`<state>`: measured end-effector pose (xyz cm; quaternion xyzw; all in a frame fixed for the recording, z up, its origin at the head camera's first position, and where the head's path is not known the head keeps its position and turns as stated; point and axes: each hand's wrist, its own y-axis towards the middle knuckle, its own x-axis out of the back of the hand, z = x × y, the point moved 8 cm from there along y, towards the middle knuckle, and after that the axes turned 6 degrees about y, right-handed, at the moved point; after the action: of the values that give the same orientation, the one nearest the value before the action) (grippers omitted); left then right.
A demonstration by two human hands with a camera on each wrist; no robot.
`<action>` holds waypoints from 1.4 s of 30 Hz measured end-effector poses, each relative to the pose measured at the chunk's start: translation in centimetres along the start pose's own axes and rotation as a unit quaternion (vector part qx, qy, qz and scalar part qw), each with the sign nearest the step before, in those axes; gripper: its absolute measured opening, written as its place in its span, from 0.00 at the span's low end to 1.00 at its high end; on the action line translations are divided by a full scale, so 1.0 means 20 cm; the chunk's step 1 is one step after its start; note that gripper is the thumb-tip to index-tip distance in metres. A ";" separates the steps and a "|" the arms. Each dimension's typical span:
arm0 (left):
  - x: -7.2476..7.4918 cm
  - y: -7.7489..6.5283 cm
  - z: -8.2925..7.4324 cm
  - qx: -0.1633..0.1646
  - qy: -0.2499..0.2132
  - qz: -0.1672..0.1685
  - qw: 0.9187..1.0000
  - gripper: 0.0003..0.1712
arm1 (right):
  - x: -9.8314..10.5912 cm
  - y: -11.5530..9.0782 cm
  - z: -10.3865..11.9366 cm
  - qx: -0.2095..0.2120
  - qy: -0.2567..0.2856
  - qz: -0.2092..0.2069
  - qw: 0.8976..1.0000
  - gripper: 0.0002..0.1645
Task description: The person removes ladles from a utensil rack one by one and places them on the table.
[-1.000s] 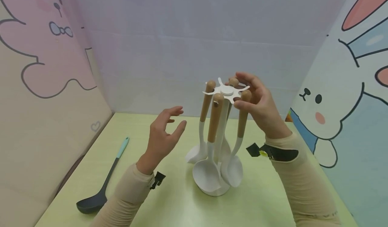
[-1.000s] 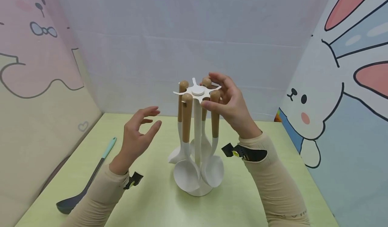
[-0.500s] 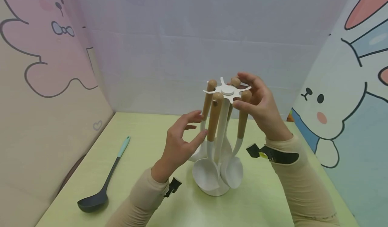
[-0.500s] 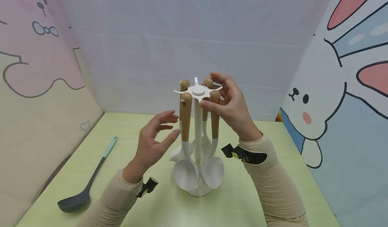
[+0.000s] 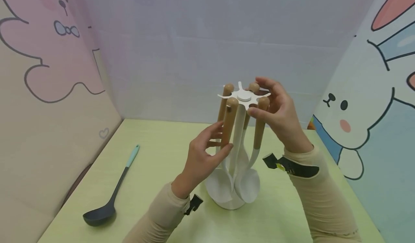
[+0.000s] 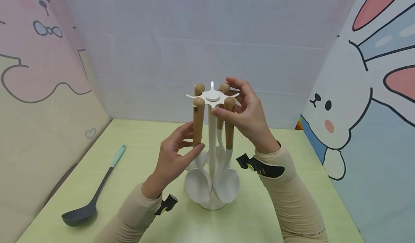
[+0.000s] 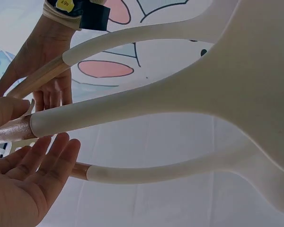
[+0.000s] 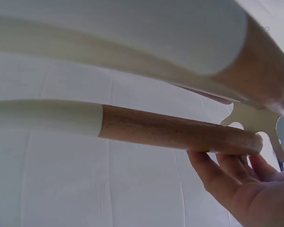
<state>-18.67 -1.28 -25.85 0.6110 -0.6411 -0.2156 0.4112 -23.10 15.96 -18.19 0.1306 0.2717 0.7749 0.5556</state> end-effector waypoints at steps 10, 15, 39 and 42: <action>-0.01 -0.03 0.01 0.014 -0.008 -0.009 1.000 0.29 | -0.01 0.01 0.01 0.015 -0.031 -0.006 0.999 0.42; 0.00 -0.03 0.00 0.016 -0.012 -0.025 0.999 0.28 | -0.01 0.01 0.02 0.019 -0.050 -0.010 0.999 0.42; 0.03 -0.05 0.03 0.026 -0.040 -0.039 0.998 0.21 | -0.02 0.00 0.04 0.017 -0.174 -0.041 0.984 0.43; 0.03 -0.05 0.03 0.032 -0.045 -0.039 0.998 0.20 | -0.02 0.00 0.05 0.020 -0.185 -0.042 0.982 0.43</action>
<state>-18.56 -2.13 -26.85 0.6383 -0.6409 -0.2386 0.3535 -22.46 15.77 -17.39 0.2714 0.1845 0.7075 0.6259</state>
